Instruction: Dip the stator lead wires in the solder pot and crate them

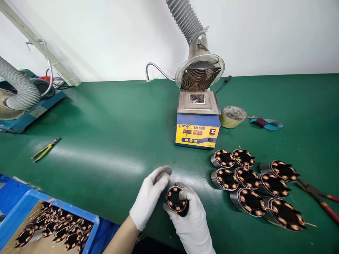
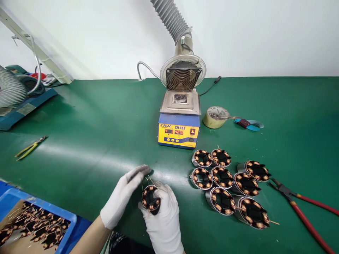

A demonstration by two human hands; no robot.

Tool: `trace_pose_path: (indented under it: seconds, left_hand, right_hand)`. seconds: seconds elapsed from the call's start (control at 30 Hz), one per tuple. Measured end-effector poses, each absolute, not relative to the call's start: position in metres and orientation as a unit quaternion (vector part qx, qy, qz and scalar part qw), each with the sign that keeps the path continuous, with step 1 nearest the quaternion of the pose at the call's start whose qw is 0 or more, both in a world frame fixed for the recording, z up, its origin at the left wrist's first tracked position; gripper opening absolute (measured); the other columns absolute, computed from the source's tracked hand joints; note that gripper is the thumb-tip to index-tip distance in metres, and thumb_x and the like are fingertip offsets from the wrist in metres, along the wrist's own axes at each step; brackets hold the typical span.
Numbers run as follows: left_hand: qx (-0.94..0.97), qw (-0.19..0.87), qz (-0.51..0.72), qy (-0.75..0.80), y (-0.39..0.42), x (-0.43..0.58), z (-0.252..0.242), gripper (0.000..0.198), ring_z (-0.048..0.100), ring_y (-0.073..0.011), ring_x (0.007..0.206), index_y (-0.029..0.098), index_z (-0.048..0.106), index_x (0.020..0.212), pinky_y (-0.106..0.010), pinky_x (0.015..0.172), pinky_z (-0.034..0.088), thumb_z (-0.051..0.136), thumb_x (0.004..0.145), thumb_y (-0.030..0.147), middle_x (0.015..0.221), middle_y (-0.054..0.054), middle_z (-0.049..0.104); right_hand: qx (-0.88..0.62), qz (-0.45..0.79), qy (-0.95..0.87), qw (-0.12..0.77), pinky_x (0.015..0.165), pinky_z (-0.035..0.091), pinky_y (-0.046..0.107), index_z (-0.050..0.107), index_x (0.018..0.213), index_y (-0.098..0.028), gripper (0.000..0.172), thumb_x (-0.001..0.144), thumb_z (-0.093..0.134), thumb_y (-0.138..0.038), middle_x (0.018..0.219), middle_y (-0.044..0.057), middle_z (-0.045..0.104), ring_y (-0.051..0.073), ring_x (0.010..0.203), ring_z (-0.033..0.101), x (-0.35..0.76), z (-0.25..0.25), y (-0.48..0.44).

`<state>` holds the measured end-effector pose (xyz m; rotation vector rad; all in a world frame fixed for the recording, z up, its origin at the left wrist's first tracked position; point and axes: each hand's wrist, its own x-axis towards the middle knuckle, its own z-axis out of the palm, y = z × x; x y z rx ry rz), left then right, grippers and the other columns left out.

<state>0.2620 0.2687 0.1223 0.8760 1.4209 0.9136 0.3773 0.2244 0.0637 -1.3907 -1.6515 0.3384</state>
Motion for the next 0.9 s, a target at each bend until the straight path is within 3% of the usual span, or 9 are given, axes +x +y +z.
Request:
trace_pose_path:
  seconds: [0.1,0.23,0.33,0.47,0.57,0.63,0.7,0.83,0.9]
  left_hand:
    - [0.423,0.588,0.325,0.608,0.267,0.266,0.123,0.027,0.064,-0.0232,0.089,0.014,0.066,0.086,-0.031,0.082,0.049,0.064,0.060,0.022,0.091,-0.008,0.071]
    - [0.402,0.603,0.332,0.604,0.266,0.269,0.122,0.016,0.064,-0.0213,0.078,0.014,0.066,0.074,-0.030,0.075,0.050,0.061,0.063,0.025,0.078,-0.006,0.072]
    - [0.371,0.612,0.343,0.609,0.266,0.266,0.120,0.021,0.064,-0.0224,0.080,0.013,0.066,0.076,-0.031,0.077,0.051,0.065,0.060,0.026,0.080,-0.007,0.072]
    - [0.372,0.626,0.349,0.590,0.268,0.258,0.121,0.037,0.064,-0.0240,0.091,0.012,0.064,0.093,-0.033,0.085,0.049,0.067,0.061,0.028,0.093,-0.010,0.071]
    - [0.405,0.621,0.335,0.582,0.266,0.248,0.121,0.042,0.061,-0.0245,0.101,0.013,0.061,0.102,-0.034,0.090,0.048,0.066,0.064,0.029,0.103,-0.011,0.069]
    - [0.451,0.578,0.318,0.602,0.260,0.239,0.119,0.037,0.060,-0.0243,0.104,0.014,0.063,0.102,-0.034,0.093,0.047,0.062,0.069,0.030,0.108,-0.010,0.068]
    - [0.507,0.494,0.299,0.640,0.251,0.227,0.112,0.030,0.060,-0.0239,0.104,0.017,0.066,0.098,-0.034,0.094,0.047,0.058,0.073,0.032,0.108,-0.008,0.068]
    - [0.664,0.266,0.288,0.637,0.228,0.201,0.082,0.021,0.064,-0.0227,0.097,0.028,0.069,0.093,-0.031,0.087,0.052,0.061,0.075,0.036,0.099,-0.002,0.071]
    - [0.729,0.180,0.324,0.575,0.221,0.196,0.066,0.019,0.067,-0.0205,0.089,0.031,0.069,0.093,-0.027,0.081,0.054,0.064,0.075,0.035,0.095,0.000,0.072]
  right_hand:
    - [-0.556,0.149,-0.672,0.466,0.067,0.054,0.039,0.047,0.093,-0.022,0.023,0.078,0.059,-0.036,0.090,0.009,0.066,0.024,0.080,0.064,0.378,0.069,0.226]
    - [-0.550,0.153,-0.670,0.474,0.064,0.053,0.037,0.045,0.088,-0.023,0.017,0.079,0.057,-0.031,0.088,0.007,0.065,0.022,0.076,0.064,0.377,0.073,0.227]
    - [-0.548,0.157,-0.671,0.474,0.067,0.054,0.038,0.045,0.088,-0.023,0.020,0.079,0.059,-0.033,0.089,0.008,0.065,0.023,0.079,0.064,0.378,0.071,0.227]
    - [-0.535,0.172,-0.673,0.481,0.069,0.055,0.038,0.047,0.093,-0.024,0.021,0.077,0.060,-0.030,0.092,0.007,0.065,0.023,0.083,0.064,0.380,0.065,0.226]
    - [-0.540,0.151,-0.674,0.482,0.073,0.055,0.042,0.048,0.103,-0.022,0.032,0.075,0.061,-0.031,0.096,0.009,0.065,0.026,0.088,0.064,0.380,0.056,0.223]
    - [-0.570,0.139,-0.661,0.467,0.077,0.053,0.046,0.048,0.111,-0.019,0.045,0.071,0.065,-0.033,0.101,0.013,0.065,0.029,0.093,0.062,0.379,0.050,0.220]
    - [-0.604,0.208,-0.625,0.449,0.075,0.054,0.044,0.051,0.109,-0.018,0.051,0.064,0.069,-0.032,0.101,0.013,0.066,0.030,0.091,0.063,0.380,0.046,0.218]
    - [-0.549,0.448,-0.537,0.457,0.044,0.052,0.031,0.054,0.098,-0.023,0.045,0.061,0.069,-0.043,0.066,0.003,0.066,0.023,0.054,0.064,0.410,0.061,0.236]
    - [-0.483,0.498,-0.531,0.486,0.041,0.051,0.033,0.054,0.102,-0.023,0.052,0.062,0.064,-0.054,0.062,0.004,0.065,0.024,0.050,0.063,0.438,0.088,0.260]
